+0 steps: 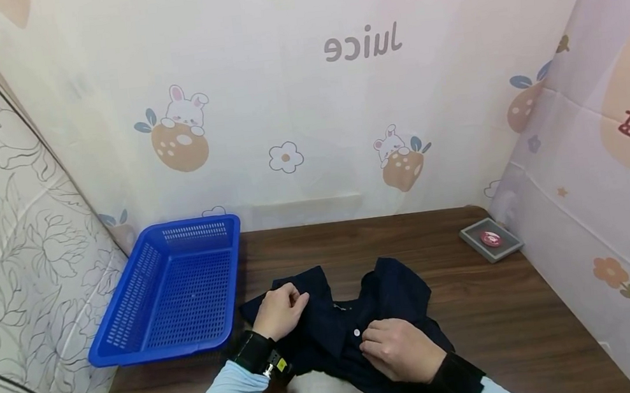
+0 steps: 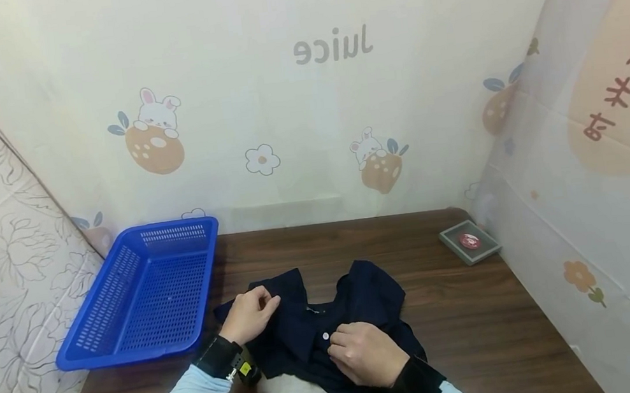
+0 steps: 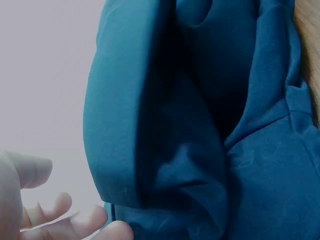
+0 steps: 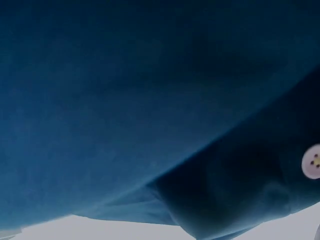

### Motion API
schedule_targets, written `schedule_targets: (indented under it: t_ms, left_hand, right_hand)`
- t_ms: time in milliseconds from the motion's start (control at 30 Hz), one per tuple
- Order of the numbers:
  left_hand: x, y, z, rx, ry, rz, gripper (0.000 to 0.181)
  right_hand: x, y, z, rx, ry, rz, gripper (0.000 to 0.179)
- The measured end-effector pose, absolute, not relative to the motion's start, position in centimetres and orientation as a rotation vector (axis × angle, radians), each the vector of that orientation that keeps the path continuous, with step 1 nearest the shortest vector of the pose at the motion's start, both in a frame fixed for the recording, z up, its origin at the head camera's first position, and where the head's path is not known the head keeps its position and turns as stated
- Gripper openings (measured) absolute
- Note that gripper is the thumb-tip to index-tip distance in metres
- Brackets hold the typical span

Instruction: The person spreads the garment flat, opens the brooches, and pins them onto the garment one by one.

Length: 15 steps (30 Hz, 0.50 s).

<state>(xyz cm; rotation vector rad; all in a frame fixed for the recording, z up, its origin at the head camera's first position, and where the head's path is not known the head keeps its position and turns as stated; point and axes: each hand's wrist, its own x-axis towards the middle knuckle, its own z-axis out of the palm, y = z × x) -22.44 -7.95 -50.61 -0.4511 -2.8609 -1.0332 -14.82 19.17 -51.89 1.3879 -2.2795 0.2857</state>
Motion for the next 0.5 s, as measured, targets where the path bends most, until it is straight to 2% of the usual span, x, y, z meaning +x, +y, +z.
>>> schedule_targets:
  t_ms: [67, 300, 500]
  left_hand:
    - [-22.4, -7.8, -50.8, -0.457, -2.883, -1.048, 0.021]
    - [-22.2, -7.6, -51.5, -0.506, -2.936, -1.043, 0.013]
    - [-22.0, -7.7, -52.1, -0.555, -2.963, -1.025, 0.017]
  right_hand:
    - [-14.8, 19.0, -51.9, 1.403, -2.295, 0.288, 0.003]
    - [-15.0, 18.9, -51.9, 1.439, -2.336, 0.301, 0.009]
    - [-15.2, 19.1, -51.7, 1.391, -2.413, 0.438, 0.003]
